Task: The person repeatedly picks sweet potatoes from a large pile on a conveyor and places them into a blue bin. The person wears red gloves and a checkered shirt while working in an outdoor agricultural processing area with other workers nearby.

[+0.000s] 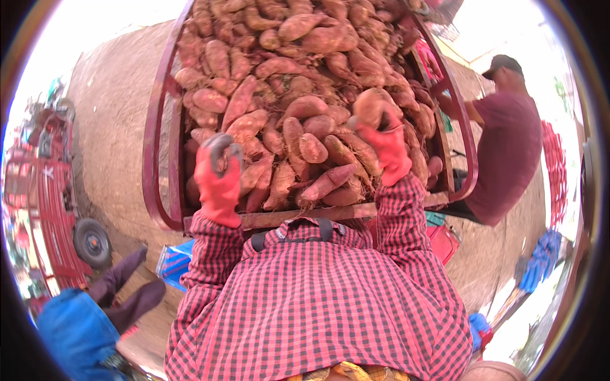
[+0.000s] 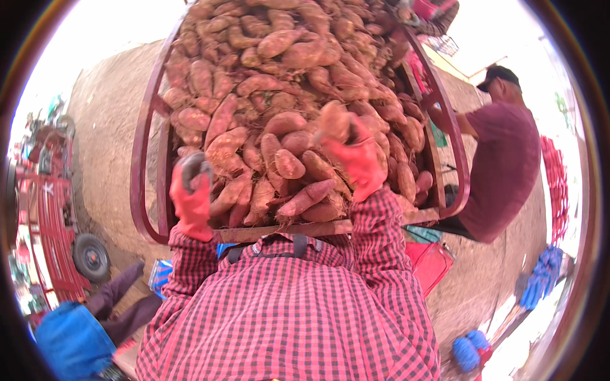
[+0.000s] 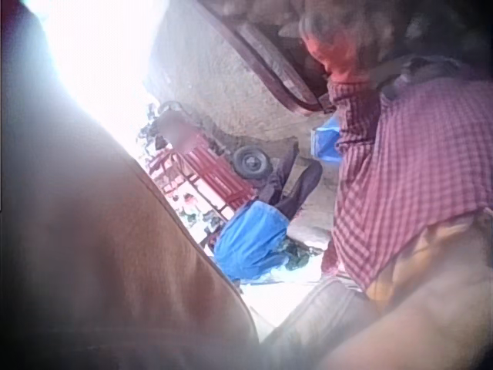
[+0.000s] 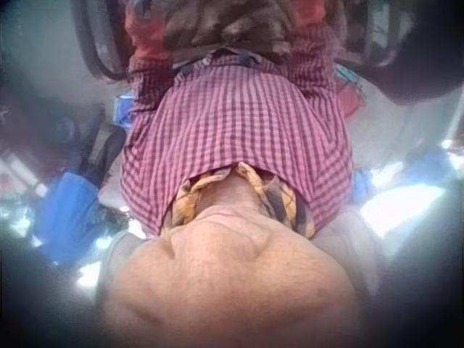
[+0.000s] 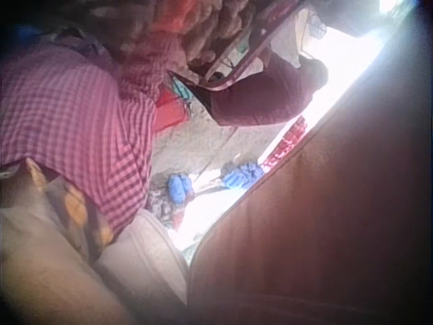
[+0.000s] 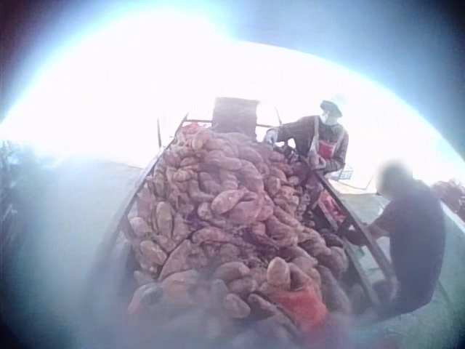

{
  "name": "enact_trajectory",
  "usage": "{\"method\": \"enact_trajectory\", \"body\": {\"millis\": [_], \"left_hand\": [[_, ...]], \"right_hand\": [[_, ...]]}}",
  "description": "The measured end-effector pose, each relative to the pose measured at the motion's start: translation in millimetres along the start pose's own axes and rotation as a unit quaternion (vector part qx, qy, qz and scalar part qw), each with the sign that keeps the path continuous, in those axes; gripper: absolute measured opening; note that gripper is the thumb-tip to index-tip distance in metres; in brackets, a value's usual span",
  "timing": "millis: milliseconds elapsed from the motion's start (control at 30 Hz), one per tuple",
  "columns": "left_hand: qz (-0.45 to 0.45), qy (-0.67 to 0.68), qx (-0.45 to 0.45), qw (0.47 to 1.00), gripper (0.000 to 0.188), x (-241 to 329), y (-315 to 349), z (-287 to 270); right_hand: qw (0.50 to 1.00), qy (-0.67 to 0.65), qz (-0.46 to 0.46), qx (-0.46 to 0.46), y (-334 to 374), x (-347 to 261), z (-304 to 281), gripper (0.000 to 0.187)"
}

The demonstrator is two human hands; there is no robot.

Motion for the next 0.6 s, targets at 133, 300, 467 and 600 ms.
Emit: {"method": "enact_trajectory", "body": {"millis": [133, 300, 467, 600], "left_hand": [[-0.13, 0.128, -0.134, 0.974, 0.022, -29, -16, 96], [-0.181, 0.146, -0.239, 0.943, 0.039, -79, -83, 206], [-0.233, 0.1, -0.376, 0.891, 0.052, -123, -69, 268], [-0.288, 0.228, -0.328, 0.87, 0.05, -145, -47, 264]], "right_hand": [[0.908, 0.381, -0.151, -0.089, 30, 23, 70, 0.041], [0.835, 0.539, -0.055, -0.096, 32, 70, 89, 0.049], [0.82, 0.511, -0.042, 0.254, 170, 3, -49, 0.044], [0.656, 0.541, 0.07, 0.522, 341, -32, -196, 0.05]]}}
Point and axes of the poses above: each hand's wrist, its own y-axis away from the middle knuckle, its own z-axis out of the palm, x = y × z, the point moved 6 cm from there along -y, towards the middle knuckle
